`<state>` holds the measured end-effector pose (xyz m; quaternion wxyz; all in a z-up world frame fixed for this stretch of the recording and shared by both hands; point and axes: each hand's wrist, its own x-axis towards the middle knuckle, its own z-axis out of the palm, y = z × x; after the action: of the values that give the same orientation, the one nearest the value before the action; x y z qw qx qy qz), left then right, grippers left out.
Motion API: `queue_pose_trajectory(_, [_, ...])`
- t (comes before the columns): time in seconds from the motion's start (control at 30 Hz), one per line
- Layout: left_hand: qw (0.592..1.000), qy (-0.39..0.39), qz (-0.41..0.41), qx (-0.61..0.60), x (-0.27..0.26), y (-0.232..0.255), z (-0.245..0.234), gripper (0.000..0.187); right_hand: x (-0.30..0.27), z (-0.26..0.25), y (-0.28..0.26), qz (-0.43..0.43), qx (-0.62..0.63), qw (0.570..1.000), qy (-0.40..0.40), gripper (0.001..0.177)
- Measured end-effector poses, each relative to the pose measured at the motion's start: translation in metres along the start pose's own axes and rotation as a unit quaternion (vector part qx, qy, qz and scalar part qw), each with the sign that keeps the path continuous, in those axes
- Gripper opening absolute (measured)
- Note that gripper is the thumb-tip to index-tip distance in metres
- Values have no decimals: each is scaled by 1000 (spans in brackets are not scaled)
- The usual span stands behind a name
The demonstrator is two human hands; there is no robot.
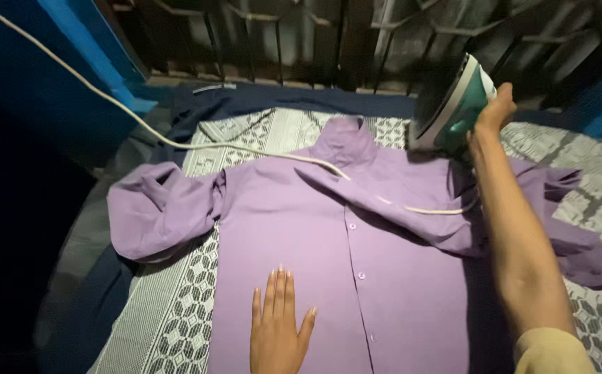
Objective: The person irons a light purple long-sleeved shirt laid out on a patterned bedspread. They use a teal and white electric iron to smooth the front body, sleeves, and collar of the shirt, frequently adjusting the fabric with their hands to ensure even coverage.
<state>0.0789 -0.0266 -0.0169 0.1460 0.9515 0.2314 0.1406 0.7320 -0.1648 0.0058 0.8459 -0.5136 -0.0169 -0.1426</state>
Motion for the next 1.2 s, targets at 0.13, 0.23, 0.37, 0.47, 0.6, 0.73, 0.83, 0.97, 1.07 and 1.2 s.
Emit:
queue_pose_trajectory(0.13, [1000, -4, 6, -5, 0, 1, -4, 80, -2, -9, 4, 68, -13, 997, -20, 36])
queue_pose_trajectory(0.23, [1000, 14, 24, -7, -1, 1, -6, 80, 6, -23, 13, 66, 78, 990, -101, 41])
queue_pose_trajectory(0.37, [999, -14, 15, -38, 2, -4, -7, 77, 25, -26, 7, -31, -158, 986, -47, 46])
queue_pose_trajectory(0.47, [994, -15, -37, -103, -4, -13, -13, 75, 29, -25, -1, -68, -352, 933, -29, 50])
queue_pose_trajectory(0.6, [986, 94, -135, -26, -14, -34, -39, 80, 15, -32, -19, -146, -428, 891, -39, 48])
queue_pose_trajectory(0.73, [954, 11, -300, 11, -21, -63, -75, 94, -28, -68, -74, -393, -454, 781, -174, 46])
queue_pose_trajectory(0.83, [947, -29, -318, -24, -27, -73, -90, 91, -126, -118, -149, -367, -558, 688, -284, 45])
queue_pose_trajectory(0.97, [920, -119, -356, -115, -35, -82, -85, 81, -259, -216, -224, -75, -743, 623, -232, 65])
queue_pose_trajectory(1.07, [908, -186, -359, -111, -43, -93, -80, 65, -322, -288, -234, -54, -776, 581, -242, 85])
queue_pose_trajectory(1.2, [839, -119, -285, -447, -71, -104, -78, 59, -379, -344, -230, -117, -782, 550, -267, 57])
